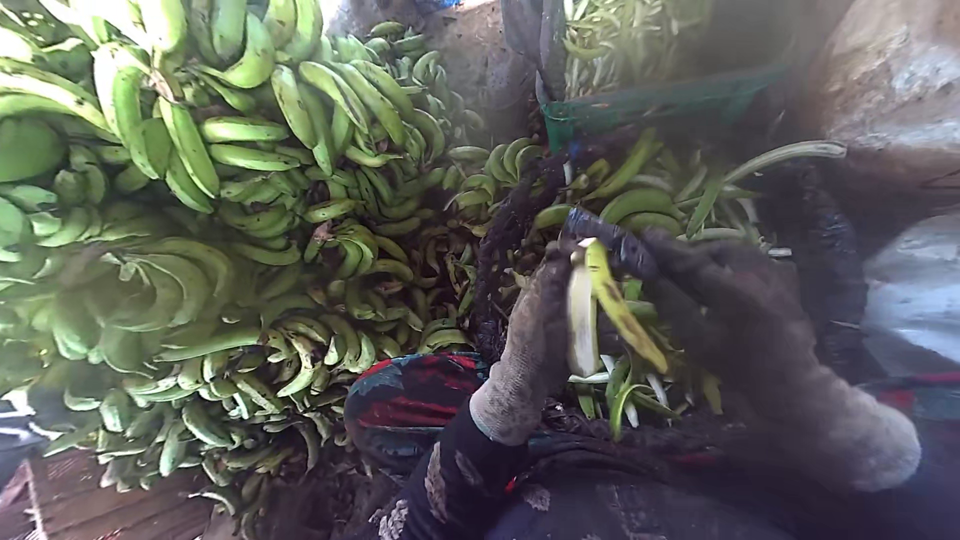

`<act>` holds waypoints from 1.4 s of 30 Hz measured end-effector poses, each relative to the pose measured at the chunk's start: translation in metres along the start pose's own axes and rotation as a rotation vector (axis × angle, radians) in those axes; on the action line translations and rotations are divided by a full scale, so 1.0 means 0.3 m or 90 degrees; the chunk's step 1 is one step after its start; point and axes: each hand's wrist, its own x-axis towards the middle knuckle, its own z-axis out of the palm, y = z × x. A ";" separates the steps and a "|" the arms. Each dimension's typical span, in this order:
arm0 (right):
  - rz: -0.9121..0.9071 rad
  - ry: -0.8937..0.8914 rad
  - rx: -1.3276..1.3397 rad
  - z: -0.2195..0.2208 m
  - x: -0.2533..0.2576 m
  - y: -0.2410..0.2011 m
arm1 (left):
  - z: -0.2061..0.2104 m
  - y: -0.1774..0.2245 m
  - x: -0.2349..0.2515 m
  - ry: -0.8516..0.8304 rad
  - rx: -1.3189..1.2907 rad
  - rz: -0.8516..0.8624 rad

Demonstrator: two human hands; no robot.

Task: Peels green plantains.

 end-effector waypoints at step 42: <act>0.203 -0.743 -0.079 -0.072 -0.142 -0.032 | 0.020 -0.390 0.245 -0.233 0.960 -0.104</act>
